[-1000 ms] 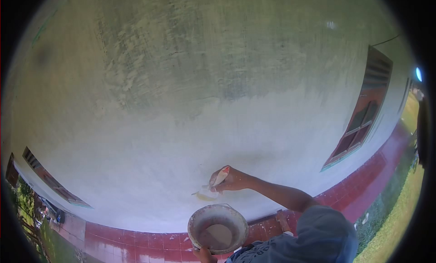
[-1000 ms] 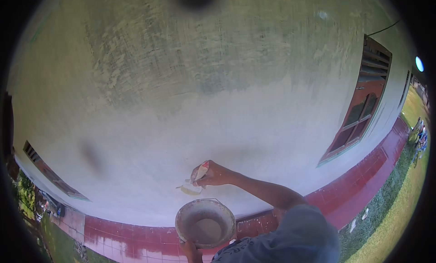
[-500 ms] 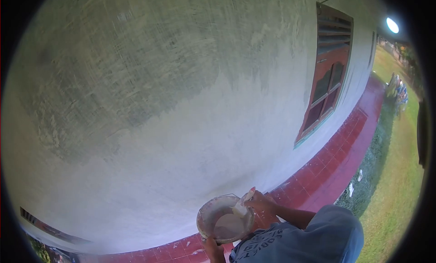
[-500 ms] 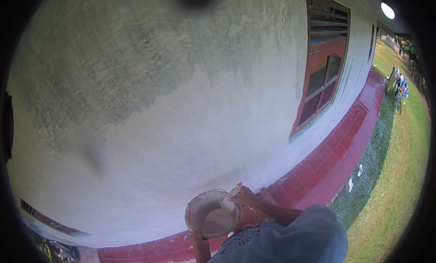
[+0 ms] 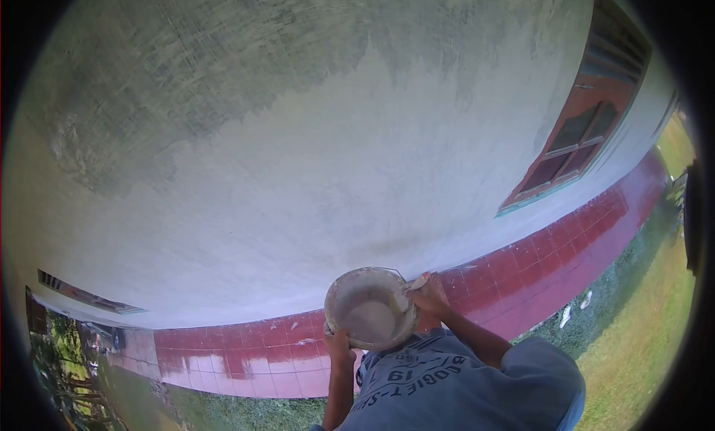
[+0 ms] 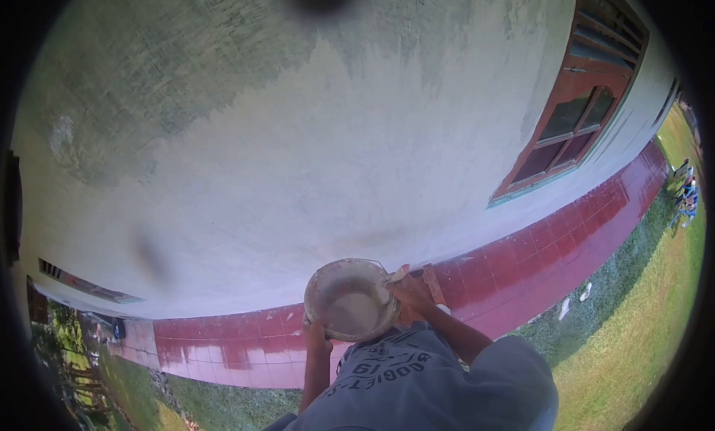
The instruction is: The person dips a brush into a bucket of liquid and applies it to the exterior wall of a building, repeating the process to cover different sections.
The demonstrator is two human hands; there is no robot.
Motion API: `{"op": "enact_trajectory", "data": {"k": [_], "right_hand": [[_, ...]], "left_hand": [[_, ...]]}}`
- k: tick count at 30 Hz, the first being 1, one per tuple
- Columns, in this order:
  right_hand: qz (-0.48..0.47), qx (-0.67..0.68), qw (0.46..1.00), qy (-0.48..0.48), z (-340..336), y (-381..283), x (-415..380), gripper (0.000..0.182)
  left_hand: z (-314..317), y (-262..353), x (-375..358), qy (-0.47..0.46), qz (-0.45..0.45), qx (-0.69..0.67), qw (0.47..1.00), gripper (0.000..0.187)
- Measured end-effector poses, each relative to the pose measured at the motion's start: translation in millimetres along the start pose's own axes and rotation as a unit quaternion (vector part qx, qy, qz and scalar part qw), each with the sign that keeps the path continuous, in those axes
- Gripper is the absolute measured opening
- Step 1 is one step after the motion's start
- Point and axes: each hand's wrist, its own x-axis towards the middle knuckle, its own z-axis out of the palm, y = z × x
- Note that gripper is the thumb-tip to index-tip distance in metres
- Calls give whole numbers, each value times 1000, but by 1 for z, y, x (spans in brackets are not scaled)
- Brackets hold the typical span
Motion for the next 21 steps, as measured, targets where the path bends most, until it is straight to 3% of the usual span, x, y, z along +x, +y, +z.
{"op": "enact_trajectory", "data": {"k": [2,5,9,11,15,17,18,19,21], "right_hand": [[-23,52,998,-21,-1,8,8,33],[-50,7,998,-22,-6,22,22,29],[-51,-26,997,-47,-9,-8,31,27],[-58,-28,997,-38,-7,2,53,31],[-68,-14,993,-93,-19,26,93,31],[-64,-12,991,-115,-25,22,101,31],[-77,-24,989,-122,-27,22,107,31],[-90,-36,987,-128,-28,22,115,30],[-83,-35,985,-148,-28,21,135,31]], "left_hand": [[-2,-6,12,11,32,21,999,52],[-8,-7,14,54,66,54,995,56],[-20,0,29,8,32,103,994,54],[-37,-28,71,-18,53,222,974,51],[-36,-34,97,-50,36,204,977,51],[-12,-10,77,-80,-17,157,984,58],[-10,-15,84,-106,-86,171,976,61],[-15,-29,94,-98,-90,163,978,61],[-23,-51,115,-191,-209,12,959,60]]}}
